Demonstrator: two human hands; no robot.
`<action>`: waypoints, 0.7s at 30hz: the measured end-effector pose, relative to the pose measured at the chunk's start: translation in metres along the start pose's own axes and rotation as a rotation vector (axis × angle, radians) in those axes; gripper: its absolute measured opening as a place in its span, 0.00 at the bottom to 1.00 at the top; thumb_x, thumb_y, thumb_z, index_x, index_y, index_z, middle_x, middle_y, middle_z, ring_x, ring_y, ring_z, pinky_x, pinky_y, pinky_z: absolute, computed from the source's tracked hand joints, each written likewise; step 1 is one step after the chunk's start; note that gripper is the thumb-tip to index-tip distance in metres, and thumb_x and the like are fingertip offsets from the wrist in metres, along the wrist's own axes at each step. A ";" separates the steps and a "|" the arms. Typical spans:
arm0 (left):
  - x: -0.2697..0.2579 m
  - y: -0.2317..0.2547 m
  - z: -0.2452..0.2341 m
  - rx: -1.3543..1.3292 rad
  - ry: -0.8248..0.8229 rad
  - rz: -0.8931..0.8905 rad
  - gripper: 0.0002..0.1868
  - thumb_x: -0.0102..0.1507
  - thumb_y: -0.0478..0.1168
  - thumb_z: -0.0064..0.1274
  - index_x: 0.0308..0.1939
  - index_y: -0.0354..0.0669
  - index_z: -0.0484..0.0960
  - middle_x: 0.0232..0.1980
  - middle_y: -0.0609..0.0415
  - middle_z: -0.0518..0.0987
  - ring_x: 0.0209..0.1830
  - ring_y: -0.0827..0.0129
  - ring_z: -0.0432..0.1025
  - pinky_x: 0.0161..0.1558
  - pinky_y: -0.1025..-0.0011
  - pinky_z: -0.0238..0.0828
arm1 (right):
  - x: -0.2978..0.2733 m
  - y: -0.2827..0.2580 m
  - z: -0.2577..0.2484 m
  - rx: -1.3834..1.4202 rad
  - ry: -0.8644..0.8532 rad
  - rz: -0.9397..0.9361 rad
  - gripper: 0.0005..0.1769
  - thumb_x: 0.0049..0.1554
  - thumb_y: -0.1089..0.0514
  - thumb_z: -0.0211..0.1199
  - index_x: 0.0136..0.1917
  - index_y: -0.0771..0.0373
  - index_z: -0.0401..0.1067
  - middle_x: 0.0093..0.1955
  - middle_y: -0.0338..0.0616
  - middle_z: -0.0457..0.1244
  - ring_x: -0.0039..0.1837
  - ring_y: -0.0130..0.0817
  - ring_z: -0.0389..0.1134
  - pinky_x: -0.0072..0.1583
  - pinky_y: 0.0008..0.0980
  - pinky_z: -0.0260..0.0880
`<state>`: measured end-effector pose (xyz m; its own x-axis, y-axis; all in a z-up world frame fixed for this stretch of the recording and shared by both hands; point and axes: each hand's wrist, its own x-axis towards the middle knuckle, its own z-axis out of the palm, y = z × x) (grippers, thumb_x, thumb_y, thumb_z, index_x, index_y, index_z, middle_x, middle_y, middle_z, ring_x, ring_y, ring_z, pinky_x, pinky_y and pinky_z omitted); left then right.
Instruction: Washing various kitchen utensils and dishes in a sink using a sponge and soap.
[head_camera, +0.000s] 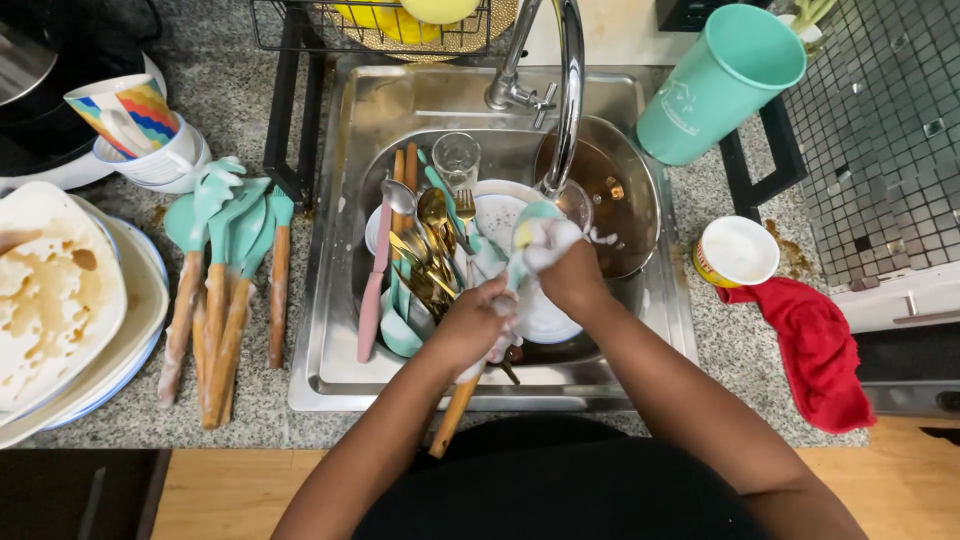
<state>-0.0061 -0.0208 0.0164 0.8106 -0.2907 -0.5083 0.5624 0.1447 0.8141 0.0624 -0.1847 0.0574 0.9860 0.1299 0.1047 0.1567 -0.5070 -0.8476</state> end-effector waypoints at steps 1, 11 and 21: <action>-0.002 0.004 0.000 -0.001 0.000 -0.001 0.11 0.68 0.36 0.44 0.54 0.41 0.74 0.27 0.57 0.69 0.17 0.75 0.58 0.18 0.72 0.56 | 0.001 0.003 -0.004 0.000 -0.001 0.000 0.13 0.52 0.63 0.59 0.51 0.64 0.76 0.44 0.50 0.71 0.48 0.38 0.72 0.51 0.32 0.71; -0.006 0.009 0.015 0.037 0.028 0.000 0.25 0.65 0.29 0.45 0.67 0.40 0.68 0.36 0.55 0.75 0.18 0.73 0.62 0.19 0.72 0.62 | 0.014 0.039 -0.004 -0.173 0.026 -0.270 0.17 0.51 0.62 0.64 0.55 0.67 0.72 0.48 0.54 0.68 0.52 0.50 0.70 0.52 0.41 0.69; 0.023 -0.020 -0.011 -0.102 0.075 0.122 0.16 0.70 0.34 0.43 0.61 0.36 0.74 0.36 0.51 0.75 0.25 0.73 0.65 0.24 0.75 0.66 | 0.057 0.088 -0.023 1.009 0.158 0.396 0.06 0.65 0.57 0.55 0.53 0.60 0.68 0.43 0.44 0.66 0.44 0.41 0.67 0.41 0.38 0.65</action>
<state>0.0033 -0.0204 -0.0143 0.8815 -0.1945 -0.4303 0.4699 0.2709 0.8402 0.1341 -0.2413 0.0010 0.9636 -0.0354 -0.2651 -0.2212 0.4517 -0.8643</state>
